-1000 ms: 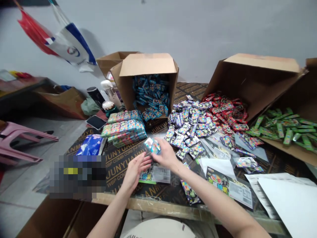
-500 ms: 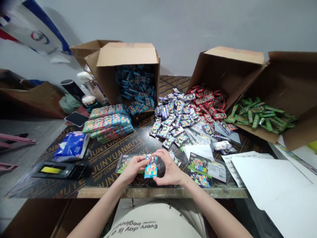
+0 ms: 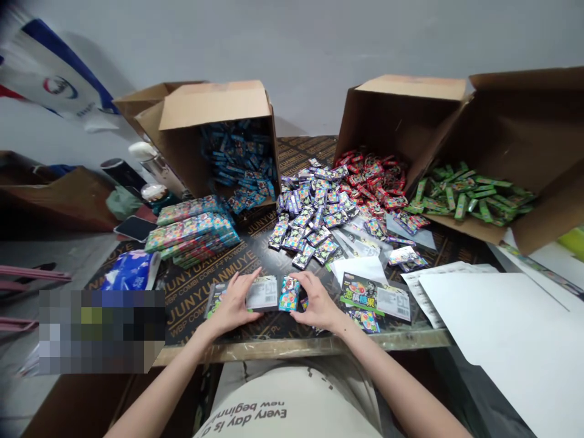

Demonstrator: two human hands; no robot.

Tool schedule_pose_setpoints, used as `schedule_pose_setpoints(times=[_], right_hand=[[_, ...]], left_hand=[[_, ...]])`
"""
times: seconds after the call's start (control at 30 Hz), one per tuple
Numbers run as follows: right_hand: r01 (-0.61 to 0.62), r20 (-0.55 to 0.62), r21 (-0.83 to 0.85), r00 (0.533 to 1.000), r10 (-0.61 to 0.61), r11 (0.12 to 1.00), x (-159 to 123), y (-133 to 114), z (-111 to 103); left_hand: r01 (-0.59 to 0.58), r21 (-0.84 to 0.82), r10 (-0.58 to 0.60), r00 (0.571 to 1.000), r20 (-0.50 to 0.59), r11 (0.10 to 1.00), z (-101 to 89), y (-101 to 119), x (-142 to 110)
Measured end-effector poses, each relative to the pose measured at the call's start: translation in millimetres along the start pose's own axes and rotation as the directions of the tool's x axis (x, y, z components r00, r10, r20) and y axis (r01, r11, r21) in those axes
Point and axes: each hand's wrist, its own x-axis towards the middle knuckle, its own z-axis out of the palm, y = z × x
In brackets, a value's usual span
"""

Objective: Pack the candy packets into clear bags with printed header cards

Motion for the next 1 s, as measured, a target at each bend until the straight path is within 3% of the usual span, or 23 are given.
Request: schedule_pose_setpoints(times=[0.17,0.27,0.37,0.43,0.53,0.6,0.67,0.73,0.8,0.87,0.93,1.0], right_hand=[[0.093,0.085,0.058,0.992,-0.098,0.994,7.1,-8.1,-7.3],[0.045,-0.034,0.009,0.998,-0.045,0.999,7.2,-13.4,-4.1],[0.001,0.058,0.082,0.998,-0.006,0.997,5.1,-16.9,-2.3],[-0.007,0.117,0.106,0.993,-0.006,0.994,5.3,-12.0,-7.2],[-0.027,0.070,-0.030,0.997,0.029,0.999,7.5,8.7,-24.3],[-0.008,0.178,-0.165,0.983,0.038,0.986,8.5,25.5,-36.9],[0.048,0.357,-0.242,0.933,0.043,0.969,9.4,39.1,-45.8],[0.089,0.442,-0.263,0.896,0.038,0.961,11.3,47.0,-50.3],[0.074,0.380,-0.264,0.925,0.033,0.962,15.1,48.9,-53.1],[0.011,0.221,-0.217,0.975,0.038,0.976,19.8,44.9,-56.0],[-0.039,0.082,-0.070,0.996,0.045,0.997,23.5,35.2,-57.8],[-0.065,0.067,0.176,0.996,0.054,0.982,25.1,21.7,-56.0]], left_hand=[[-0.056,-0.050,0.057,0.998,0.033,0.997,-6.2,7.2,-0.8],[-0.001,-0.051,-0.001,0.999,-0.044,0.999,-6.3,9.4,1.3],[0.006,-0.058,-0.010,0.997,-0.070,0.998,-5.1,11.6,4.4],[-0.006,-0.053,0.003,0.998,-0.059,0.999,-3.7,12.4,5.8],[0.023,-0.025,-0.024,0.998,-0.050,0.999,-0.7,9.5,5.3],[0.041,0.010,-0.041,0.999,-0.027,0.999,2.7,4.9,3.4],[0.045,0.046,-0.046,0.999,0.014,0.998,7.4,-0.1,1.3],[0.048,0.074,-0.051,0.998,0.047,0.996,12.3,-3.5,0.2],[0.052,0.085,-0.056,0.997,0.053,0.995,15.5,-3.3,0.9],[0.063,0.054,-0.064,0.998,0.019,0.997,15.8,2.8,4.0],[0.087,-0.049,-0.089,0.995,-0.049,0.995,12.7,15.5,9.2],[0.077,-0.172,-0.100,0.986,-0.131,0.982,6.9,33.7,15.6]])
